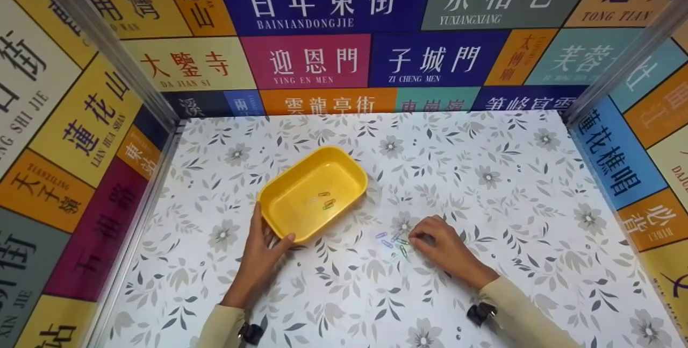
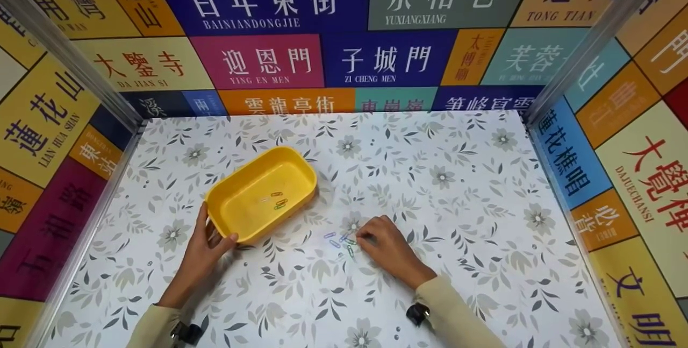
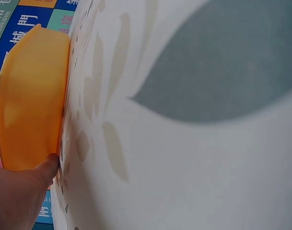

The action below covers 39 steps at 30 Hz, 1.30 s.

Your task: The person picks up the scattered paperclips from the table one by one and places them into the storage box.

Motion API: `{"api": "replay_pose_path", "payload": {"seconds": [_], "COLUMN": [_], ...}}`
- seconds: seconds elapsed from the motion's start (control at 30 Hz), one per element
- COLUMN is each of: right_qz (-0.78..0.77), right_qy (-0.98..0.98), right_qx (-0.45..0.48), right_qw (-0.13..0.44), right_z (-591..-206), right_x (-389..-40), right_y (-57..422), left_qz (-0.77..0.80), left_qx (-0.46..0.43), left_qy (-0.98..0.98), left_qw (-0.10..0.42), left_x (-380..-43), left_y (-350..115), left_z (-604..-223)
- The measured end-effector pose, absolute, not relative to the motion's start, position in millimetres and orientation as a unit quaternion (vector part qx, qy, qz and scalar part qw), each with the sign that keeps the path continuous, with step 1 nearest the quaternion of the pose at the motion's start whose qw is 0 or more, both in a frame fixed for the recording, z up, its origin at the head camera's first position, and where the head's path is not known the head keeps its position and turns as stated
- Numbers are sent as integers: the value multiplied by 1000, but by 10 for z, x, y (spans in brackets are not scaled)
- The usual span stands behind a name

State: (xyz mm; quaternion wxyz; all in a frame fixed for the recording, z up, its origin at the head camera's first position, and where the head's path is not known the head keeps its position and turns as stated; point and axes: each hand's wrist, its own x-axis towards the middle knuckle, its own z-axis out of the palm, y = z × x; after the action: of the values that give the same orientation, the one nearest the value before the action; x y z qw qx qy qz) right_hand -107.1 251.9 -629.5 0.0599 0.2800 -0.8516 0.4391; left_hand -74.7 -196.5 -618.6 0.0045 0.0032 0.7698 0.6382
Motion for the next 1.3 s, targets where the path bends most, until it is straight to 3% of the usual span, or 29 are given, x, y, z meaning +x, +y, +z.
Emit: {"api": "replay_pose_path", "payload": {"seconds": [0.57, 0.9, 1.3], "right_qz": [422, 382, 388], "right_qy": [-860, -859, -858], "right_qx": [277, 322, 320], "right_qw": [75, 112, 105], "right_z": [-6328, -6360, -6371], "right_x": [-1013, -1014, -1001], "right_y": [2521, 2516, 2512], "left_qz": [631, 627, 627], "left_qx": [-3, -7, -23], "left_qy": [776, 779, 778], "left_qw": [6, 4, 18], "left_x": [-750, -750, -739], "left_y": [-1965, -1971, -1964], "left_z": [-6173, -6192, -6178]}}
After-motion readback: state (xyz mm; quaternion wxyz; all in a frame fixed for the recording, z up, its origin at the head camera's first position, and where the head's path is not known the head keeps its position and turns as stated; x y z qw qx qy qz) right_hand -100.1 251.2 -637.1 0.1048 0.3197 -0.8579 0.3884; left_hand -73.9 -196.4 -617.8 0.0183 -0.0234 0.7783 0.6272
